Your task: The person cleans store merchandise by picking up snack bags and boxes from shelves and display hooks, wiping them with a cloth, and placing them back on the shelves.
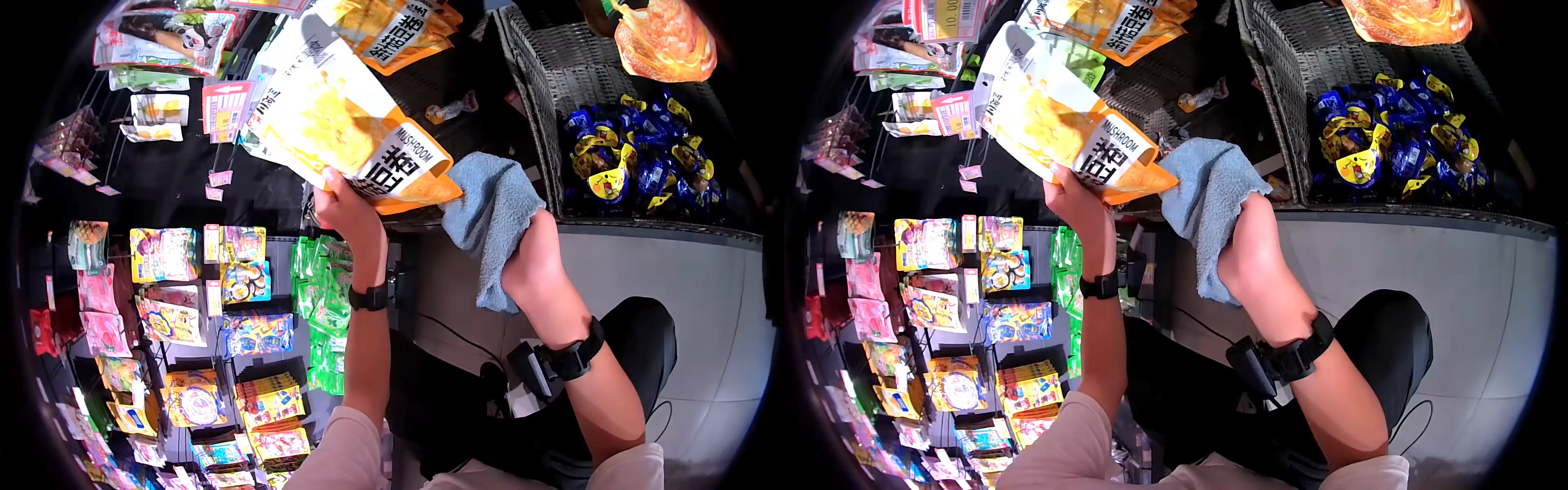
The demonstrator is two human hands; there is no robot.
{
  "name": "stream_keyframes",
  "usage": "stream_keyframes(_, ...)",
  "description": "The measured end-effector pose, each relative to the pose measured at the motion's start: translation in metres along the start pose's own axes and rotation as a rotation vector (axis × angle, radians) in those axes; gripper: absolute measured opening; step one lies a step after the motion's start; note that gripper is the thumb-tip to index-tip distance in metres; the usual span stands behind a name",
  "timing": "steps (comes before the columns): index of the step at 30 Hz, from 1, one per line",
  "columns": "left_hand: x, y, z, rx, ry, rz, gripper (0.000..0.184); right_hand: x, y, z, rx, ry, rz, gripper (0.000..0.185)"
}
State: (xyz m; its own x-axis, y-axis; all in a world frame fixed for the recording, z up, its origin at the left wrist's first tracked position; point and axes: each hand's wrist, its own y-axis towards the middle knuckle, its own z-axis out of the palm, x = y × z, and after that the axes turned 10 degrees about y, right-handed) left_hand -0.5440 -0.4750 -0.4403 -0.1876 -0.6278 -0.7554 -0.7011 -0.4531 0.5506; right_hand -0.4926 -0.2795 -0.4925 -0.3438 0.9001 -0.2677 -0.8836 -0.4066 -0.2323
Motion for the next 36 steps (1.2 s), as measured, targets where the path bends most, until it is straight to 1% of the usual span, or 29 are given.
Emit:
stream_keyframes(1, -0.004, 0.0, -0.001, 0.0, -0.026, -0.093, 0.037, 0.0, 0.0, 0.0, 0.015, 0.018, 0.01, 0.039)
stream_keyframes(2, 0.0, 0.002, -0.002, -0.027, 0.021, -0.067, 0.035, -0.001, 0.0, 0.0, 0.016, 0.021, 0.01, 0.039)
stream_keyframes(5, -0.005, 0.002, -0.001, -0.022, 0.001, -0.071, 0.034, -0.002, -0.003, 0.003, 0.019, 0.033, 0.028, 0.038)
stream_keyframes(6, 0.003, 0.005, 0.0, -0.05, -0.033, 0.012, 0.035, -0.002, -0.004, 0.005, -0.007, 0.01, 0.019, 0.038)
stream_keyframes(7, 0.003, 0.005, 0.0, -0.05, -0.034, 0.012, 0.035, -0.002, -0.005, 0.006, -0.031, -0.014, 0.01, 0.038)
stream_keyframes(10, 0.004, 0.008, -0.004, -0.053, -0.051, 0.003, 0.036, -0.002, -0.006, 0.006, -0.013, 0.012, 0.004, 0.038)
stream_keyframes(14, 0.01, 0.015, -0.011, -0.01, 0.057, 0.031, 0.035, -0.002, 0.003, -0.003, 0.033, 0.023, 0.009, 0.038)
stream_keyframes(16, 0.012, 0.017, -0.012, -0.001, 0.082, 0.029, 0.035, -0.002, 0.002, 0.001, -0.016, 0.014, 0.014, 0.04)
stream_keyframes(19, 0.014, 0.02, -0.011, 0.0, 0.095, 0.012, 0.034, -0.003, -0.003, 0.006, -0.022, 0.004, -0.006, 0.041)
stream_keyframes(21, 0.018, 0.022, -0.011, -0.023, 0.209, 0.03, 0.032, -0.002, -0.003, 0.008, -0.024, -0.001, 0.0, 0.041)
stream_keyframes(22, 0.018, 0.022, -0.008, -0.02, 0.207, 0.03, 0.032, -0.001, -0.003, 0.008, -0.027, -0.007, 0.009, 0.041)
stream_keyframes(24, 0.019, 0.024, -0.001, 0.009, 0.017, 0.006, 0.028, -0.001, -0.003, 0.006, -0.031, -0.006, 0.0, 0.042)
stream_keyframes(25, 0.014, 0.023, 0.002, 0.008, 0.014, 0.005, 0.028, -0.002, -0.003, 0.005, -0.033, -0.004, -0.004, 0.042)
stream_keyframes(27, 0.004, 0.024, 0.007, 0.121, -0.024, -0.129, 0.027, -0.002, -0.002, 0.004, -0.024, 0.019, 0.001, 0.042)
stream_keyframes(28, 0.025, 0.04, 0.008, 0.164, -0.07, -0.031, 0.025, -0.002, -0.001, 0.004, -0.015, 0.045, 0.006, 0.042)
stream_keyframes(29, 0.024, 0.047, 0.023, 0.12, -0.117, 0.095, 0.022, -0.003, 0.001, 0.002, -0.009, 0.039, 0.007, 0.042)
stream_keyframes(31, 0.018, 0.062, 0.045, 0.092, -0.226, -0.108, 0.02, -0.005, 0.003, -0.005, -0.048, 0.025, 0.017, 0.042)
stream_keyframes(32, 0.024, 0.073, 0.056, 0.13, -0.281, -0.113, 0.019, -0.007, 0.002, -0.004, -0.045, 0.044, 0.016, 0.043)
stream_keyframes(33, 0.028, 0.087, 0.065, 0.163, -0.337, -0.116, 0.019, -0.008, -0.001, 0.001, -0.11, -0.007, 0.001, 0.046)
stream_keyframes(34, 0.047, 0.102, 0.065, 0.288, -0.256, -0.032, 0.02, -0.009, -0.001, -0.002, -0.08, -0.004, 0.015, 0.046)
stream_keyframes(35, 0.049, 0.115, 0.07, 0.337, 0.049, -0.143, 0.026, -0.01, 0.001, -0.007, -0.049, -0.004, 0.031, 0.047)
stream_keyframes(36, 0.054, 0.119, 0.079, 0.39, -0.088, -0.145, 0.028, -0.013, 0.002, -0.01, -0.031, -0.005, 0.024, 0.047)
